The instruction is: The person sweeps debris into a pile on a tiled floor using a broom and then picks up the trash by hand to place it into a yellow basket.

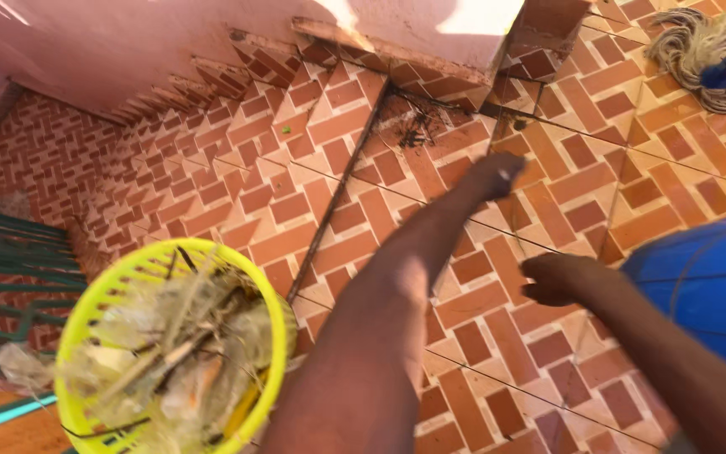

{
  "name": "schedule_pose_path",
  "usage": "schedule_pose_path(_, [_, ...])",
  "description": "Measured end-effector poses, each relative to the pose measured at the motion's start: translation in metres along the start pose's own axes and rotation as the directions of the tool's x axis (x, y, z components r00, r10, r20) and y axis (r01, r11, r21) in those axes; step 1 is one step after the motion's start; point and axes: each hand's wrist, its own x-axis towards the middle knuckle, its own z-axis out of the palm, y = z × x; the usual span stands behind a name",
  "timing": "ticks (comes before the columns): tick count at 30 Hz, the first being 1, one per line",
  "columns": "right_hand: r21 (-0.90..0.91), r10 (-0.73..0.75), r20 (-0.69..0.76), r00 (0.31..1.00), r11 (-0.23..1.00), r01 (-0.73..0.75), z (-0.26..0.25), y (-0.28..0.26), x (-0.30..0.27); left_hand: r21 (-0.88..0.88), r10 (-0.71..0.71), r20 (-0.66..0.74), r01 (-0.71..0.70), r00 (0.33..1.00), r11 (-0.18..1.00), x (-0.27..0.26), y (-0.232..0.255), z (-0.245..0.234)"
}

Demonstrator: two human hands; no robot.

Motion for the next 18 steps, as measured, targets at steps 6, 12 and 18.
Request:
schedule_pose_path(6, [0.034,0.156,-0.212,0.965,0.988,-0.152,-0.095,0.000,-0.047,-0.033,0.221,0.370,-0.224,0.902,0.974,-0.018,0.038,0.026])
schedule_pose_path(12, [-0.220,0.102,-0.102,0.990,0.968,-0.122,-0.073,-0.011,-0.062,0.161,0.215,0.548,-0.354,0.808,0.921,-0.035,0.022,0.024])
schedule_pose_path(18, [0.057,0.055,-0.278,0.959,0.998,-0.041,-0.090,-0.013,-0.098,0.317,0.150,0.216,-0.214,0.965,0.924,-0.058,0.009,-0.002])
